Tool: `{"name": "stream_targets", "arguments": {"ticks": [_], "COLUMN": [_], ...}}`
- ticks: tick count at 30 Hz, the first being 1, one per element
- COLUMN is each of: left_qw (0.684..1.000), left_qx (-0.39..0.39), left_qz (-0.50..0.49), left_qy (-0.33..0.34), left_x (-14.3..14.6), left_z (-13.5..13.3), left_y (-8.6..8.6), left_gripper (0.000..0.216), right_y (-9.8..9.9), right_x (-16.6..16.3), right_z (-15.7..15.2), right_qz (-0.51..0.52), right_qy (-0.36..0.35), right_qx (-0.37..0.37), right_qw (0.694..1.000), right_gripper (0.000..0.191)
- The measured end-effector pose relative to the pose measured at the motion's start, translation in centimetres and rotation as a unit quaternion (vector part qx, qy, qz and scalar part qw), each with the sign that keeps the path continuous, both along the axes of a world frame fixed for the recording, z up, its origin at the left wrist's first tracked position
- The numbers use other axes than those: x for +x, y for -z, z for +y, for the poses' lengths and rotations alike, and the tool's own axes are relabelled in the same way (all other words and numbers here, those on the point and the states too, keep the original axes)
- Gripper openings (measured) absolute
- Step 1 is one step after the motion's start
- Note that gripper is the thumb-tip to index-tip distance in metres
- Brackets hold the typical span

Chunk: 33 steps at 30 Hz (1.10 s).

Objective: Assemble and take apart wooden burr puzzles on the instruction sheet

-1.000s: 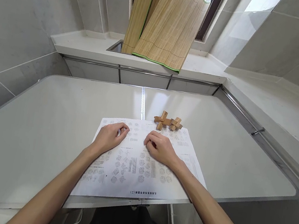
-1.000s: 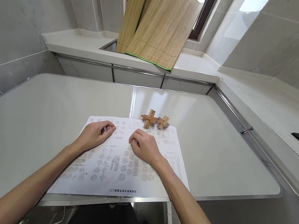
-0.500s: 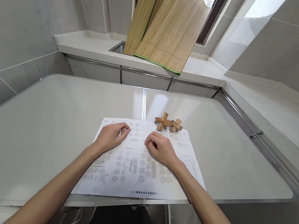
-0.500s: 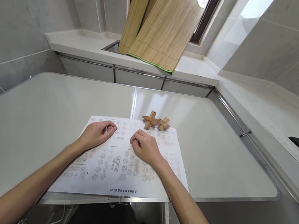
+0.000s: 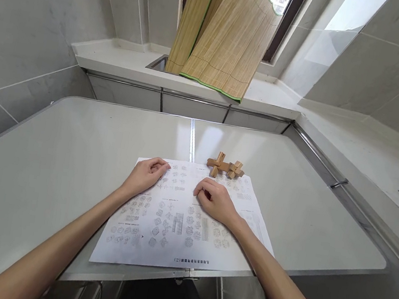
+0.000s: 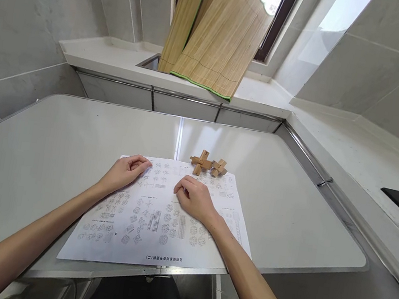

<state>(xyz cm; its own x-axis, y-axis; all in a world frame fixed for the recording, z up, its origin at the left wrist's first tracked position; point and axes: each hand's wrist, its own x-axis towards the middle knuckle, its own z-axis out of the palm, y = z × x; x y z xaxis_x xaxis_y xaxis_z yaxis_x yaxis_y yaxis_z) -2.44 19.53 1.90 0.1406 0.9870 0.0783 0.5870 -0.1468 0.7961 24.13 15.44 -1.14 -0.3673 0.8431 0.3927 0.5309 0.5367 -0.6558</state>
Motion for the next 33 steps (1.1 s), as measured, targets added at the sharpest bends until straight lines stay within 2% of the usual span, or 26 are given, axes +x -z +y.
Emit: {"name": "stream_targets", "arguments": {"ticks": [8, 13, 20, 27, 33], "left_qw": [0.999, 0.999, 0.997, 0.987, 0.968], "left_qx": [-0.022, -0.014, 0.023, 0.044, 0.101], "left_qz": [0.027, 0.036, 0.069, 0.136, 0.205], "left_qy": [0.016, 0.014, 0.033, 0.068, 0.102], "left_x": [-0.1, -0.2, -0.1, 0.3, 0.7], "left_z": [1.4, 1.4, 1.2, 0.9, 0.1], "left_y": [-0.3, 0.1, 0.4, 0.4, 0.8], "left_gripper": [0.036, 0.034, 0.033, 0.035, 0.03], "right_y": [0.0, 0.0, -0.5, -1.0, -0.3], "right_x": [0.0, 0.1, 0.8, 1.7, 2.5], "right_z": [0.0, 0.2, 1.2, 1.7, 2.6], "right_qz": [-0.003, -0.002, 0.051, 0.193, 0.336], "right_qy": [0.005, -0.002, -0.029, -0.008, 0.012], "right_qx": [-0.012, -0.025, -0.113, -0.257, -0.253], "right_qw": [1.0, 1.0, 0.992, 0.947, 0.907], "right_gripper": [0.029, 0.029, 0.027, 0.017, 0.01]}}
